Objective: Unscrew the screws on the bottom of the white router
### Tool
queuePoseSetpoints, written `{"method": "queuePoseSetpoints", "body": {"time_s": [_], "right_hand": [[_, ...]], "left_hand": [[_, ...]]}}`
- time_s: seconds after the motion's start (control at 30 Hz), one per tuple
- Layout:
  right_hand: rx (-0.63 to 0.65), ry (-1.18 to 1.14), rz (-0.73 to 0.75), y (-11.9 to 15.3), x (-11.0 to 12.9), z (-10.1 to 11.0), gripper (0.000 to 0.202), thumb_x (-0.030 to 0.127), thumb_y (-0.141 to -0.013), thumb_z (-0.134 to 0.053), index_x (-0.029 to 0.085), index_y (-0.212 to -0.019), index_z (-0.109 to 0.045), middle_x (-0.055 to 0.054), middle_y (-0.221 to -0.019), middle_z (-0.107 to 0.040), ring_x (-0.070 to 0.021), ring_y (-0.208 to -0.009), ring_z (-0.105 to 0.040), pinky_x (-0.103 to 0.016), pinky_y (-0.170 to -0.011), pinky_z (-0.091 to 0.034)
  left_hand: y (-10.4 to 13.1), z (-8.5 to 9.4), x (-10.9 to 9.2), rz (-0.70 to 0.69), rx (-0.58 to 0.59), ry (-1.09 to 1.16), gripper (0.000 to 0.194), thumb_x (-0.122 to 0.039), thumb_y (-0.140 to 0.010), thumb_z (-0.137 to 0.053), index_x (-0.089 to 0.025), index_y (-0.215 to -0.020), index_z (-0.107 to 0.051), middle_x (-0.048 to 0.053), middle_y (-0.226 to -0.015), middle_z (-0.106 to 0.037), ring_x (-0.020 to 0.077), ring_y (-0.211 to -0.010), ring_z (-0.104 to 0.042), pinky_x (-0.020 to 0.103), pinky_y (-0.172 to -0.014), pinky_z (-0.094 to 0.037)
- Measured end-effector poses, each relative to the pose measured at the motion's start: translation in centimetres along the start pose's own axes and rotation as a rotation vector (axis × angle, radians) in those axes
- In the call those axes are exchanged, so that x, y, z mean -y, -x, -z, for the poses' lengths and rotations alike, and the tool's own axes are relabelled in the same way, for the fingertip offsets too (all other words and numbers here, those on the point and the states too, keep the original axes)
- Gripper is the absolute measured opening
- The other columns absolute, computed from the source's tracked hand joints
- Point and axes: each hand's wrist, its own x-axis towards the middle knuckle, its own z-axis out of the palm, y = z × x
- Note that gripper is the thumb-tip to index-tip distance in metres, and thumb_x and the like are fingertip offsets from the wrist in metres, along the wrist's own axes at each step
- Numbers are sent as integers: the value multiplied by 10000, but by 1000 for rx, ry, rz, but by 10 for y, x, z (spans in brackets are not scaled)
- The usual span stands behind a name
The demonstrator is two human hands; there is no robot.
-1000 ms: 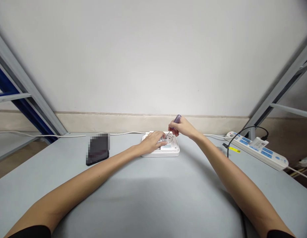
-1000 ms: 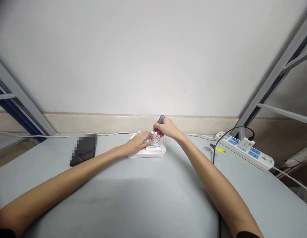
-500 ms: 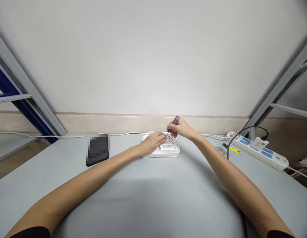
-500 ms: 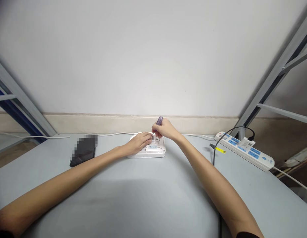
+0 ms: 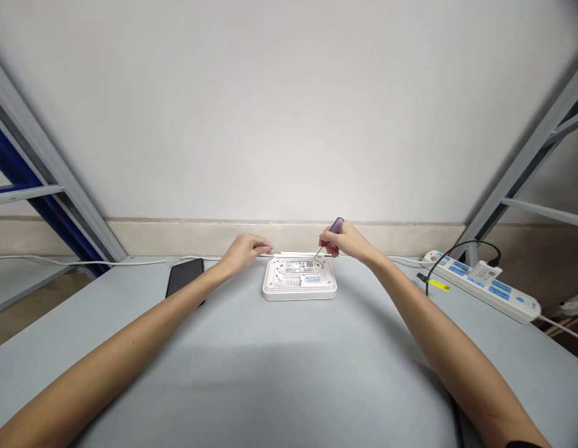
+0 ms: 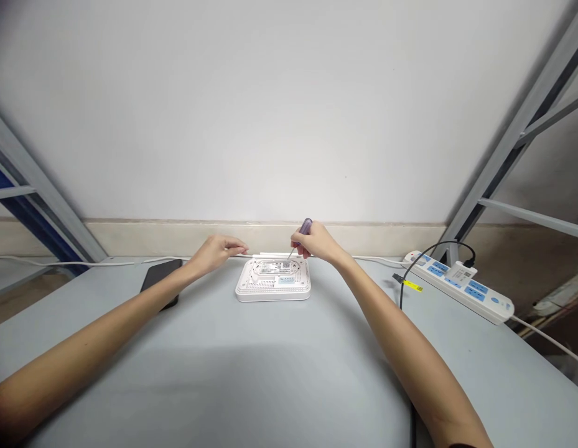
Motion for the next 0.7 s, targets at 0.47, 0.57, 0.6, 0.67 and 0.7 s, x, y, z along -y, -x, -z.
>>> {"method": "queuePoseSetpoints", "body": {"time_s": [0.47,0.57,0.6,0.67,0.7], "right_hand": [[28,49,-6,-4,-10,-1,137,183,-720,-565,122,-607,-611,-29,-508,-590,-102,-441,-535,-210,-431,-445],[23,64,11,-3,-9,-1,135,168,-725,-565,114,-612,-614,-31,-516,-592,-97,-438,-533,-209,-428,-435],[23,63,16,-2,-9,0,139,167,-730,-562,112,-613,-613,-31,-518,-592,-96,-442,-534,-206,-427,-430],[29,66,15,-2,-8,0,142,162,-738,-561,109,-616,-611,-34,-521,-592,-88,-441,-526,-201,-425,-420],[33,68,13,-1,-8,0,143,160,-740,-562,108,-616,-609,-36,-524,-594,-84,-441,-521,-198,-425,-417]], "left_hand": [[12,16,6,83,537,-18,148,-283,-726,-516,-203,-847,-545,0,-704,-658,166,-699,-588,240,-644,-413],[11,16,10,106,528,-41,180,-303,-736,-523,-209,-887,-557,-3,-726,-676,169,-730,-601,235,-650,-410],[11,16,13,109,531,-52,168,-301,-737,-522,-207,-869,-567,0,-737,-682,169,-741,-606,234,-654,-410],[9,16,19,103,547,-73,160,-292,-737,-514,-206,-844,-595,3,-758,-689,170,-757,-614,232,-659,-411],[9,15,22,94,560,-81,164,-287,-740,-506,-206,-838,-610,4,-767,-690,170,-763,-616,231,-662,-411]]}}
